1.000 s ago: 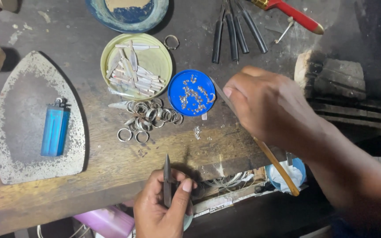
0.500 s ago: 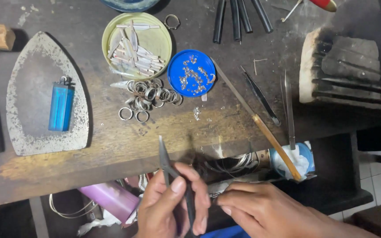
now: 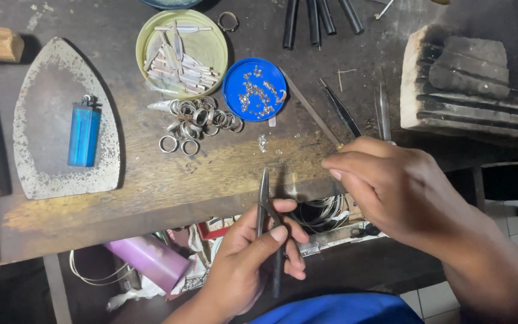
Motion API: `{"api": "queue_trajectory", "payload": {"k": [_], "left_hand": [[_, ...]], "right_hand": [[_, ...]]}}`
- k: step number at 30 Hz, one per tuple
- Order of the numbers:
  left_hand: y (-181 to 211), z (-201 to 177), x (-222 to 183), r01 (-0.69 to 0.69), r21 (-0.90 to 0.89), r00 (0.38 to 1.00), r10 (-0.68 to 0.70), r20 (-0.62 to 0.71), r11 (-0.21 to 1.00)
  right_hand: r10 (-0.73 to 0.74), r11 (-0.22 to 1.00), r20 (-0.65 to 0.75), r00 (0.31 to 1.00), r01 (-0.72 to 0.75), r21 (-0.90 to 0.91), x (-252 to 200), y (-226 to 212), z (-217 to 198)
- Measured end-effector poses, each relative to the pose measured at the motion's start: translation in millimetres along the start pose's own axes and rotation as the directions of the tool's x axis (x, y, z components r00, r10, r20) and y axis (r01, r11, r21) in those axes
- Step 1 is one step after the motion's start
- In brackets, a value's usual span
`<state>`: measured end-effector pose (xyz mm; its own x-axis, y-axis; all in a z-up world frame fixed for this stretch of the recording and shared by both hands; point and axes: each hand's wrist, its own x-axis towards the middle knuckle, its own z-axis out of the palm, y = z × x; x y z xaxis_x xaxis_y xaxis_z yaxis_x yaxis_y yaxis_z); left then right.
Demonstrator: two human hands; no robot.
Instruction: Filing small metal jewelry components held by pliers at a workbench to shape or smooth them.
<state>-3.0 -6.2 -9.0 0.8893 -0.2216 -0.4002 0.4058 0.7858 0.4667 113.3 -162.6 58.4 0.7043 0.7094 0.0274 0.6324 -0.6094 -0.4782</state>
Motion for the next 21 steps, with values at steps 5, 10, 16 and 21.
{"api": "queue_trajectory", "payload": {"k": [5, 10, 16, 21], "left_hand": [[3, 0, 0, -0.005, 0.036, 0.998, 0.007, -0.058, 0.999], [7, -3, -1, -0.124, 0.055, 0.987, 0.129, -0.093, 0.991], [12, -6, 1, -0.155, 0.094, 0.980, 0.165, -0.115, 0.983], [13, -7, 1, -0.189, 0.107, 0.976, 0.199, -0.088, 0.976]], "right_hand": [[-0.036, 0.997, 0.079, 0.996, 0.031, 0.066, 15, 4, 8], [-0.117, 0.985, 0.077, 0.990, 0.106, 0.136, 37, -3, 17], [-0.134, 0.989, 0.187, 0.973, 0.144, -0.041, 47, -3, 27], [-0.128, 0.992, 0.114, 0.985, 0.129, 0.001, 46, 1, 28]]}}
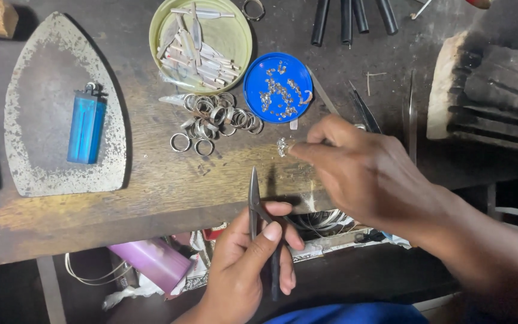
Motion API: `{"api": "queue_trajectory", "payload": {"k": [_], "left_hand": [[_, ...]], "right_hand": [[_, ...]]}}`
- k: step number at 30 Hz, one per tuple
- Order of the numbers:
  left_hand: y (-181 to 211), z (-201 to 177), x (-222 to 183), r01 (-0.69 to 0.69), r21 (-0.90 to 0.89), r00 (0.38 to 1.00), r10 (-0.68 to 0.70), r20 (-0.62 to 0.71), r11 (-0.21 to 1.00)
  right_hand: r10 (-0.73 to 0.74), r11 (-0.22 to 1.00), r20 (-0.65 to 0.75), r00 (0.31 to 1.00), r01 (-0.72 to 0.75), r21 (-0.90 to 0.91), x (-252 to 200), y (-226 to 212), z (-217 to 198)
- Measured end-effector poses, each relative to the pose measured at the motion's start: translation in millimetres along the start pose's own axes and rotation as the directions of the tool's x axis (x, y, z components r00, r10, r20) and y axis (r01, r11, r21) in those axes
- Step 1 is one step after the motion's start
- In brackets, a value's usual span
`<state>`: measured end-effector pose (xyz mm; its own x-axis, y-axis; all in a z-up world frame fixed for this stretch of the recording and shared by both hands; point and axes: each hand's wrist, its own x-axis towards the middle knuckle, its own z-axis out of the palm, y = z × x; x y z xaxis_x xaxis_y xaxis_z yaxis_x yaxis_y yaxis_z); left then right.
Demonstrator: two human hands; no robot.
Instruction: Filing small metal jewelry components held by pliers at a workbench to shape or smooth them.
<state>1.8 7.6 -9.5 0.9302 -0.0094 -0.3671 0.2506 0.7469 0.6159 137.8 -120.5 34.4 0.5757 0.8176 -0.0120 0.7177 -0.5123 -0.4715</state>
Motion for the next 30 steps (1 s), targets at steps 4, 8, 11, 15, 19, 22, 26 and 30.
{"api": "queue_trajectory", "payload": {"k": [4, 8, 11, 15, 19, 22, 26, 30], "left_hand": [[-1, -1, 0, -0.001, -0.030, 1.000, 0.000, -0.021, 1.000], [0, -2, 0, -0.003, -0.023, 1.000, 0.003, -0.025, 1.000], [0, -2, 1, -0.007, -0.025, 1.000, 0.006, -0.021, 1.000], [1, -3, 1, -0.010, -0.002, 0.999, 0.010, -0.031, 1.000], [1, -3, 1, 0.002, -0.018, 0.999, -0.003, -0.044, 1.000], [0, -4, 2, 0.019, -0.026, 0.999, -0.020, -0.038, 0.999], [0, -5, 1, 0.005, -0.029, 0.999, -0.006, -0.036, 1.000], [0, -5, 1, -0.013, -0.048, 1.000, 0.012, -0.026, 0.999]], "right_hand": [[-0.050, 0.998, 0.004, 0.999, 0.049, 0.025, 2, -1, -3], [-0.064, 0.996, -0.067, 0.996, 0.059, -0.073, 3, 6, -4], [-0.064, 0.995, -0.058, 0.996, 0.059, -0.075, 5, 5, 0], [0.048, 0.999, 0.101, 0.994, -0.049, 0.013, 8, 0, -2], [-0.088, 0.993, -0.080, 0.993, 0.081, -0.081, 4, 10, 3], [-0.048, 0.993, 0.031, 0.998, 0.051, -0.102, 8, 7, 2], [-0.057, 0.998, 0.031, 0.998, 0.058, -0.036, 9, 9, -3], [-0.096, 0.995, -0.096, 0.991, 0.093, -0.027, 8, 14, -7]]}}
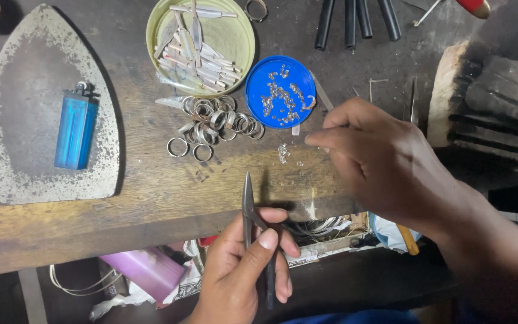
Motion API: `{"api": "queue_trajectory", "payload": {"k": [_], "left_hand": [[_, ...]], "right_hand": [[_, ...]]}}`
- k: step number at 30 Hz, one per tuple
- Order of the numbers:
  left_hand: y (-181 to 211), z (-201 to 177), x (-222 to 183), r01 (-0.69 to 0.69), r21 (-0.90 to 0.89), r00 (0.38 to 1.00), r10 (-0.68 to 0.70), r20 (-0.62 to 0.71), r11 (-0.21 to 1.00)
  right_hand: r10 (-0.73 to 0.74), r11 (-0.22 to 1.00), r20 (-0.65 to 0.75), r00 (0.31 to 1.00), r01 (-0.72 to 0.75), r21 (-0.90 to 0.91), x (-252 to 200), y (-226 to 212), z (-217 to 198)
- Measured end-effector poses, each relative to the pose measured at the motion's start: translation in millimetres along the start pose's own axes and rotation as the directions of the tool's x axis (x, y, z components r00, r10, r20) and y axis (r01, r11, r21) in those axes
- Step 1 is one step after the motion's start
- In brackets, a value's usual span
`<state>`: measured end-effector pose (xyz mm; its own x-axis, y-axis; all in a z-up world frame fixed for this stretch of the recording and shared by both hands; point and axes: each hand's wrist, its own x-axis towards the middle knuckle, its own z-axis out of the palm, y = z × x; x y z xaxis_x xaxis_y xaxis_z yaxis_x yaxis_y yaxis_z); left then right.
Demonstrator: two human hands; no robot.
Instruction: Filing small metal jewelry components held by pliers at a workbench to shape or smooth them.
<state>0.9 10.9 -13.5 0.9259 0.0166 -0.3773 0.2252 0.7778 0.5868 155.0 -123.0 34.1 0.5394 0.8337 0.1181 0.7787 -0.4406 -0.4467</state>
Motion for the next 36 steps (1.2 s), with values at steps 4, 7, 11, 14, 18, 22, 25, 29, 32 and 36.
{"api": "queue_trajectory", "payload": {"k": [4, 7, 11, 14, 18, 22, 25, 29, 32, 36], "left_hand": [[-1, -1, 1, 0.011, 0.005, 1.000, -0.011, -0.011, 1.000], [-1, -1, 1, -0.015, 0.006, 1.000, 0.015, 0.003, 1.000], [-1, -1, 1, 0.004, 0.001, 1.000, -0.004, -0.007, 1.000], [-1, -1, 1, 0.005, -0.001, 1.000, -0.005, -0.008, 1.000], [0, -1, 0, 0.021, -0.013, 1.000, -0.021, -0.019, 1.000], [1, 1, 0, -0.005, 0.022, 1.000, 0.005, -0.007, 1.000], [1, 2, -1, 0.009, 0.038, 1.000, -0.008, -0.019, 0.999], [3, 2, -1, -0.020, 0.078, 1.000, 0.021, -0.009, 0.997], [4, 4, -3, -0.062, 0.123, 0.998, 0.061, 0.010, 0.990], [6, 11, -5, -0.081, 0.172, 0.997, 0.077, 0.031, 0.982]], "right_hand": [[0.022, 1.000, 0.013, 1.000, -0.021, -0.019, 1, 0, 0], [0.050, 0.999, 0.042, 0.998, -0.050, 0.013, 5, -3, 1], [0.088, 0.996, 0.115, 0.989, -0.086, -0.028, 12, -6, 3], [0.075, 0.997, 0.138, 0.988, -0.071, -0.030, 17, -10, 4], [-0.009, 0.997, 0.073, 0.997, 0.015, -0.079, 17, -5, 12], [0.007, 0.963, 0.116, 0.993, 0.024, -0.267, 14, -4, 22], [0.028, 0.931, 0.057, 0.998, -0.005, -0.365, 10, -6, 24], [0.066, 0.998, 0.091, 0.994, -0.068, 0.018, -1, -12, 9], [0.264, 0.915, 0.186, 0.946, -0.307, 0.262, -14, -25, 6], [0.431, 0.612, 0.304, 0.850, -0.522, 0.594, -31, -38, 10]]}}
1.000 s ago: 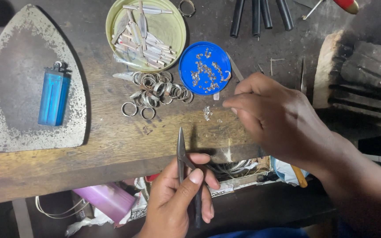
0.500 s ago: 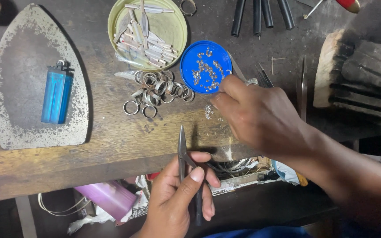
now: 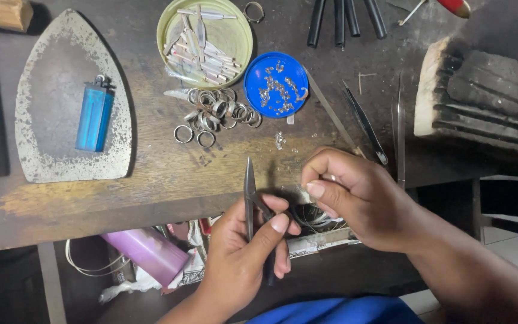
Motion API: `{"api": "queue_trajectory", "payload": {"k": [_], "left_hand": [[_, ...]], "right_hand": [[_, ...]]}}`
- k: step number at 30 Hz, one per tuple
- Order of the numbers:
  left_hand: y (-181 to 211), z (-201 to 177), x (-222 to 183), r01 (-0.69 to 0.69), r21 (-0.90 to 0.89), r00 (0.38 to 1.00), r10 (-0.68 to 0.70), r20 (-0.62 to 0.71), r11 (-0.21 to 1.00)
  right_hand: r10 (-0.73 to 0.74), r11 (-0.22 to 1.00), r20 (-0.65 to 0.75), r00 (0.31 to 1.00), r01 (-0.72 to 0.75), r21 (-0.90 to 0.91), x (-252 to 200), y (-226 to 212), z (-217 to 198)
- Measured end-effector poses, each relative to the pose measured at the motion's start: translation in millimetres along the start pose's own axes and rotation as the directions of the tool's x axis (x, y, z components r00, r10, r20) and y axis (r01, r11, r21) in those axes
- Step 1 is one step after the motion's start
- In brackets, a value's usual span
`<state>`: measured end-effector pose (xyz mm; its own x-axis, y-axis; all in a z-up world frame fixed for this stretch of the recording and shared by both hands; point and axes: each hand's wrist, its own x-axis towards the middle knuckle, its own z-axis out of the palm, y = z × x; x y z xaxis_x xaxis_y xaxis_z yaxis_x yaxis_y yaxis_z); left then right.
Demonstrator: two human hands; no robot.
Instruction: Filing small metal jewelry components held by pliers at a workbench to shape or smooth them.
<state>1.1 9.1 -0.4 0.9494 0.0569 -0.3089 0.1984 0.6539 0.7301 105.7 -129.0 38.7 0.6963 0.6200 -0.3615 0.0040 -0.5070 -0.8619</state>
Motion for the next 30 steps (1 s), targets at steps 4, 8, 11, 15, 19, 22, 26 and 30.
{"api": "queue_trajectory", "payload": {"k": [4, 8, 11, 15, 19, 22, 26, 30], "left_hand": [[0, 3, -5, 0.059, 0.096, 0.997, -0.064, 0.050, 0.994], [3, 6, -8, -0.029, 0.603, 0.997, -0.020, 0.074, 0.797], [0, 7, -9, 0.042, 0.565, 0.994, -0.092, 0.059, 0.824], [0, 10, -6, 0.171, 0.136, 0.982, -0.180, 0.053, 0.976], [-3, 12, -4, 0.074, -0.027, 0.997, -0.075, -0.026, 0.997], [-5, 13, -4, 0.032, -0.129, 0.997, -0.040, -0.060, 0.991], [-8, 13, -3, 0.036, -0.096, 0.993, -0.046, -0.106, 0.995], [-9, 12, -2, 0.031, -0.091, 0.986, -0.046, -0.163, 0.995]], "right_hand": [[0.106, 0.913, 0.021, 0.994, -0.105, 0.394, -13, 13, 8], [0.031, 0.753, -0.018, 0.999, -0.011, 0.658, -20, 15, 13], [-0.025, 0.806, -0.116, 0.993, 0.089, 0.586, -25, 19, 17], [-0.418, 0.906, -0.297, 0.858, 0.420, -0.059, -28, 4, 20], [-0.618, 0.772, -0.212, 0.757, 0.534, -0.345, -29, 10, 21], [-0.694, 0.689, -0.144, 0.705, 0.592, -0.418, -29, 16, 25], [-0.722, 0.623, -0.089, 0.686, 0.588, -0.516, -29, 20, 27], [-0.729, 0.610, -0.080, 0.680, 0.592, -0.527, -30, 19, 27]]}}
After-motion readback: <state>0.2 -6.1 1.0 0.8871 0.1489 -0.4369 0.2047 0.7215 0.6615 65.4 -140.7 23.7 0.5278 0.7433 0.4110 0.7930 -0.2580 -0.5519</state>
